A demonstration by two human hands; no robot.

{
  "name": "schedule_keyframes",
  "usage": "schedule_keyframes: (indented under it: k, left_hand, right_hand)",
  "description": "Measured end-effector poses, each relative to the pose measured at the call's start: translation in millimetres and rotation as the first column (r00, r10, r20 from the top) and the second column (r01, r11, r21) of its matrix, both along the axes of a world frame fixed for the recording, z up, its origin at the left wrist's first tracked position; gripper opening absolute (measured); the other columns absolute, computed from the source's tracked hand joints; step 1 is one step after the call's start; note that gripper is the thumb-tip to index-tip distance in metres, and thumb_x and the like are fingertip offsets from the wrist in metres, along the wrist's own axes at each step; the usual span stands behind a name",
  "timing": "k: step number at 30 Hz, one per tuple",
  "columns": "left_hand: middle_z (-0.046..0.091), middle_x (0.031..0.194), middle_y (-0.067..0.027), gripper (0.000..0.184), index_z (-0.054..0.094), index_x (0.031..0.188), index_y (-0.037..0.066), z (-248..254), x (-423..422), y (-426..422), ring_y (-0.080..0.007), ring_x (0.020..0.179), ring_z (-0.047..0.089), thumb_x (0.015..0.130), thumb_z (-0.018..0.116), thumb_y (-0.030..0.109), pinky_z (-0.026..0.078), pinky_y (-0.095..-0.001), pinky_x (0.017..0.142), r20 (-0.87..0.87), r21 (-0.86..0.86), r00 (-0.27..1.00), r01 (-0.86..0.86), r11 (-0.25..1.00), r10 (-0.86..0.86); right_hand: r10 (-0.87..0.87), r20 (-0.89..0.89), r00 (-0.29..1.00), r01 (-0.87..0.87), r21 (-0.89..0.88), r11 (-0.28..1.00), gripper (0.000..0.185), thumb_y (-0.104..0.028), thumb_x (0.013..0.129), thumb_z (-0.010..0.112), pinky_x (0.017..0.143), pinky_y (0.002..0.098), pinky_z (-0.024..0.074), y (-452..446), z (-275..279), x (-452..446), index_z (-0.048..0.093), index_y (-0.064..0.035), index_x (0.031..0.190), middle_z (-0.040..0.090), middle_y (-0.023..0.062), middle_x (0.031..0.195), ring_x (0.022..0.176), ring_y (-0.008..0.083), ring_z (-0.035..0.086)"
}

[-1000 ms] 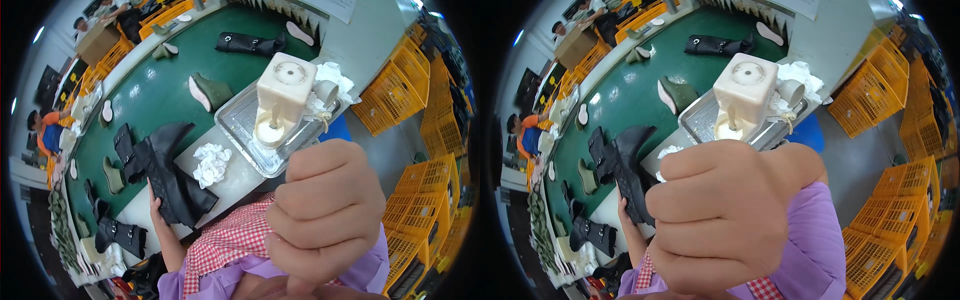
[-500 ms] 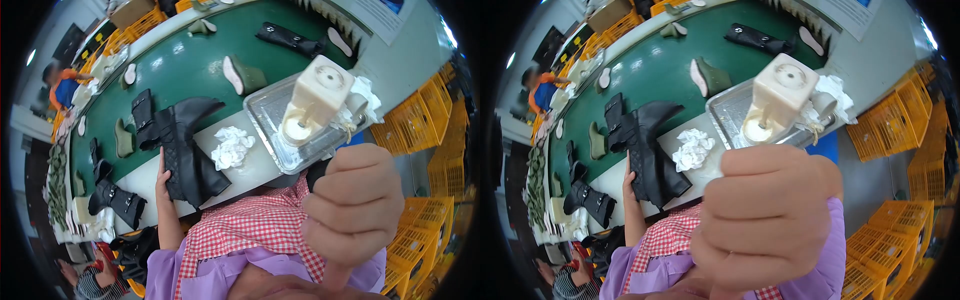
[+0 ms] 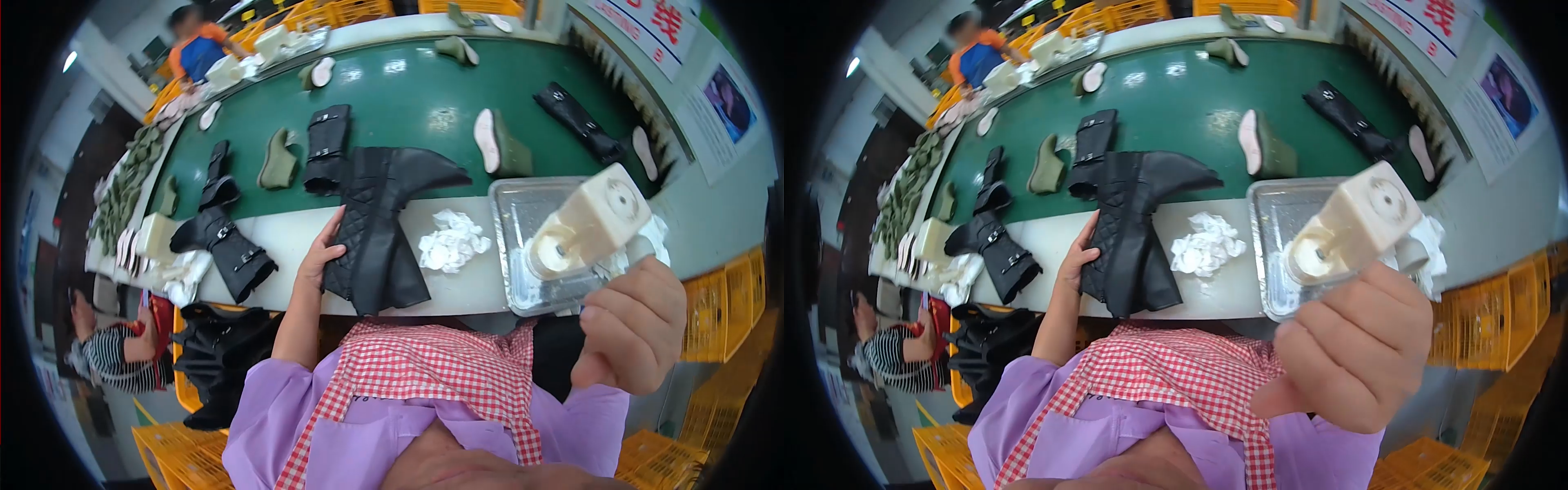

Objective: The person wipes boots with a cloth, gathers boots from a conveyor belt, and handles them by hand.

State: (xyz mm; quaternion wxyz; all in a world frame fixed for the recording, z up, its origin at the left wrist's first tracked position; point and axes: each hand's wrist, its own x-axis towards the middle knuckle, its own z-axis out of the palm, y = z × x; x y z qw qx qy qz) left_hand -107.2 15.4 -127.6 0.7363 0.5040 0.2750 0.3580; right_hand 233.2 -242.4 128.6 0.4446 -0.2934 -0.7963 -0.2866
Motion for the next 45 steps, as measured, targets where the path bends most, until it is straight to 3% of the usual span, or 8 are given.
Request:
schedule_keyframes:
  k: [4,6,18,20,25,28,33,45]
  left_hand:
    - [0.035,0.149,-0.0119,0.099,0.033,0.147,0.003,28.5,-15.9,-10.1,-0.022,0.138,0.032,0.062,0.081,0.022,0.019,-0.032,0.114,-0.131,0.195,0.991,0.009,0.981,0.017]
    - [0.037,0.149,-0.0116,0.098,0.034,0.146,0.002,50.7,-25.7,-18.6,-0.0214,0.137,0.033,0.062,0.081,0.019,0.02,-0.032,0.113,-0.2,0.18,0.976,0.119,0.976,-0.082]
    - [0.048,0.14,-0.0053,0.085,0.039,0.145,0.011,86.4,-102.0,-62.9,-0.0186,0.121,0.05,0.069,0.074,0.003,0.037,-0.0312,0.104,-0.441,0.028,0.897,-0.035,0.999,0.043]
    - [0.049,0.139,-0.0069,0.082,0.039,0.145,0.015,75.2,-109.3,-59.5,-0.0204,0.122,0.049,0.071,0.073,0.004,0.038,-0.0318,0.103,-0.772,0.207,0.632,0.146,0.967,0.07]
    - [0.049,0.139,-0.0141,0.082,0.036,0.146,0.02,85.3,-101.2,-61.4,-0.0269,0.119,0.053,0.074,0.074,0.01,0.042,-0.0351,0.099,-0.901,0.178,0.43,0.261,0.949,0.05]
    - [0.054,0.135,-0.014,0.081,0.039,0.145,0.017,92.6,-97.9,-61.3,-0.0258,0.101,0.063,0.073,0.075,0.01,0.048,-0.0365,0.089,-0.945,0.178,0.317,0.298,0.938,0.079]
    - [0.062,0.114,-0.021,0.072,0.043,0.141,0.018,103.1,-90.7,-62.0,-0.0349,0.097,0.063,0.076,0.074,0.026,0.047,-0.0396,0.088,-0.969,0.242,0.139,0.414,0.877,0.202]
    - [0.059,0.112,-0.0219,0.058,0.052,0.129,0.018,76.6,-83.6,-56.5,-0.038,0.105,0.058,0.078,0.072,0.034,0.046,-0.0425,0.089,-0.885,0.447,0.289,0.304,0.841,0.366]
  right_hand:
    - [-0.076,0.032,0.997,0.079,-0.087,0.993,0.046,-0.044,0.087,0.063,0.045,0.0319,0.0401,-5.9,-0.1,-2.5,0.061,0.0004,0.075,0.057,0.01,0.061,0.053,0.0224,0.053]
    - [-0.122,0.055,0.991,0.127,-0.119,0.985,0.046,-0.042,0.089,0.062,0.046,0.0334,0.0411,-5.1,1.3,-4.3,0.061,0.0018,0.076,0.058,0.0106,0.061,0.053,0.0239,0.054]
    - [-0.273,0.007,0.962,0.268,-0.224,0.937,0.038,-0.037,0.08,0.068,0.052,0.0341,0.0385,7.3,-3.0,-17.8,0.062,0.0007,0.078,0.057,0.0084,0.068,0.06,0.0263,0.053]
    - [-0.237,0.021,0.971,0.233,-0.267,0.935,0.035,-0.033,0.078,0.07,0.053,0.0342,0.0379,16.4,-4.6,-17.9,0.061,0.0007,0.077,0.056,0.008,0.068,0.061,0.0264,0.052]
    - [-0.176,0.085,0.981,0.193,-0.284,0.939,0.025,-0.019,0.07,0.075,0.049,0.0349,0.0321,32.4,-11.5,-16.9,0.06,0.0008,0.077,0.051,0.0076,0.064,0.055,0.0241,0.045]
    - [-0.135,0.079,0.988,0.152,-0.283,0.947,0.023,-0.015,0.069,0.075,0.049,0.0347,0.0307,36.8,-14.0,-14.0,0.06,0.0009,0.077,0.05,0.0075,0.063,0.054,0.0239,0.044]
    - [-0.129,0.081,0.988,0.149,-0.359,0.921,0.021,-0.011,0.069,0.075,0.05,0.0357,0.0336,55.3,-33.4,-15.0,0.058,-0.0017,0.077,0.047,0.0062,0.062,0.056,0.0232,0.045]
    - [-0.196,0.197,0.961,0.262,-0.405,0.876,0.021,-0.014,0.075,0.072,0.056,0.0354,0.0409,82.6,-67.6,-6.7,0.053,-0.0063,0.071,0.045,0.0065,0.061,0.06,0.0229,0.049]
